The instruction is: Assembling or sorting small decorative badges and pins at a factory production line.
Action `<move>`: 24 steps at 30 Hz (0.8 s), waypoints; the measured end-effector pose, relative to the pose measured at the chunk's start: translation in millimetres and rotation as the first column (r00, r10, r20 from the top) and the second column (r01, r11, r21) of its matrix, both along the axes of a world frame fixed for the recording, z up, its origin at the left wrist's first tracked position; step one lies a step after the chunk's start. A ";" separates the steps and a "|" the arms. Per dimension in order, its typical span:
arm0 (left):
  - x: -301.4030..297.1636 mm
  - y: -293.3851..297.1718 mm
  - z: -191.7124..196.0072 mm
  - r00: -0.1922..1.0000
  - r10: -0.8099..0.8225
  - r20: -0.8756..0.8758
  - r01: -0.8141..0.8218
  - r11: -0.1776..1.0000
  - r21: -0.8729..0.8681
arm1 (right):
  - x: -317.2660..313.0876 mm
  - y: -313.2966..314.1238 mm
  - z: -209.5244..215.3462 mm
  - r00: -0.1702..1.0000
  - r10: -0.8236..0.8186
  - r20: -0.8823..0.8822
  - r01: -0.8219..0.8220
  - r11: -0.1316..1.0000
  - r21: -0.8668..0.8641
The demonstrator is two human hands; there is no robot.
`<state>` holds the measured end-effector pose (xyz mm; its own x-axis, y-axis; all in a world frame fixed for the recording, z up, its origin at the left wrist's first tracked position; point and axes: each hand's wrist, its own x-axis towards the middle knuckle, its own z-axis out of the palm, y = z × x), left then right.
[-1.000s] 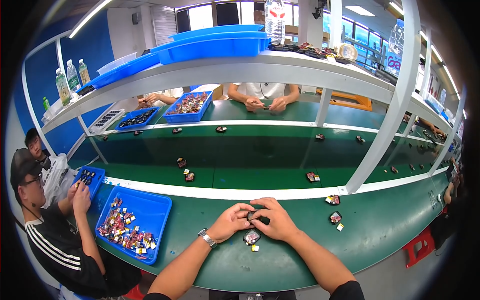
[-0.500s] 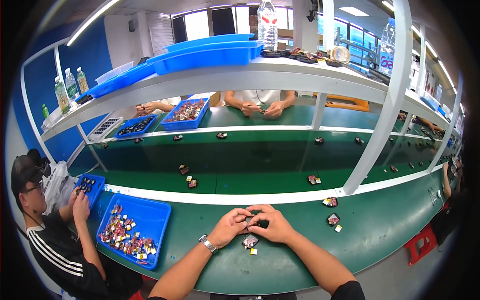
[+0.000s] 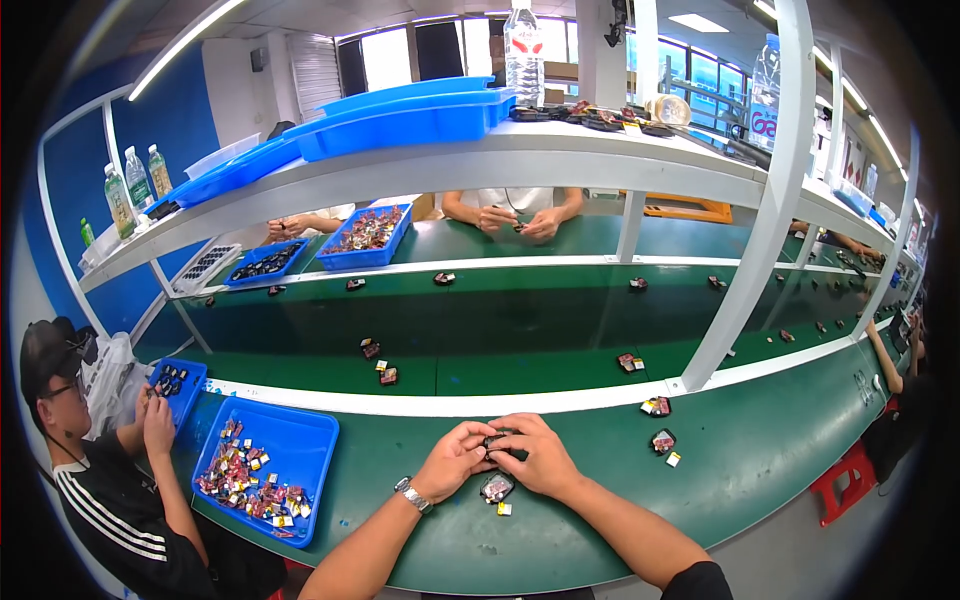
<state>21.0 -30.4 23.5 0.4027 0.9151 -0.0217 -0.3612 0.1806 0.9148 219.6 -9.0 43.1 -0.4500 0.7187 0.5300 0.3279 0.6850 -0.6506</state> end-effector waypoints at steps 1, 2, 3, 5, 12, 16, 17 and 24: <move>0.7 -0.9 0.6 1.000 0.006 0.002 -0.007 1.000 0.017 | -0.2 0.4 0.5 1.000 -0.001 -0.003 0.001 1.000 0.002; 0.6 -1.7 0.7 1.000 0.005 0.002 -0.005 1.000 0.016 | -0.4 0.3 0.7 1.000 -0.001 -0.005 0.001 1.000 0.003; -0.2 -1.1 1.7 1.000 0.005 0.022 -0.005 1.000 -0.003 | -1.0 0.3 0.6 1.000 -0.002 -0.006 0.002 1.000 0.006; -1.3 0.3 1.1 0.999 0.005 0.041 -0.004 1.000 -0.018 | -2.0 -1.1 -0.9 1.000 0.001 -0.031 -0.002 1.000 -0.027; -0.5 -1.0 0.8 0.996 0.031 0.082 -0.027 0.998 -0.058 | -3.1 -4.6 1.7 0.999 0.002 -0.037 -0.002 1.000 0.015; -0.7 -0.3 -2.9 0.997 0.055 0.052 -0.052 0.997 -0.058 | -5.3 -6.9 3.4 1.000 -0.018 -0.017 0.019 0.998 0.066; -1.4 0.4 -4.8 0.997 0.080 0.024 -0.078 0.994 -0.073 | -6.1 -7.1 4.0 1.000 -0.007 -0.013 0.009 0.995 0.097; 1.7 1.4 -4.7 0.991 0.092 0.099 -0.095 0.995 0.025 | -4.8 -5.3 12.1 1.000 0.029 0.005 -0.029 0.986 0.163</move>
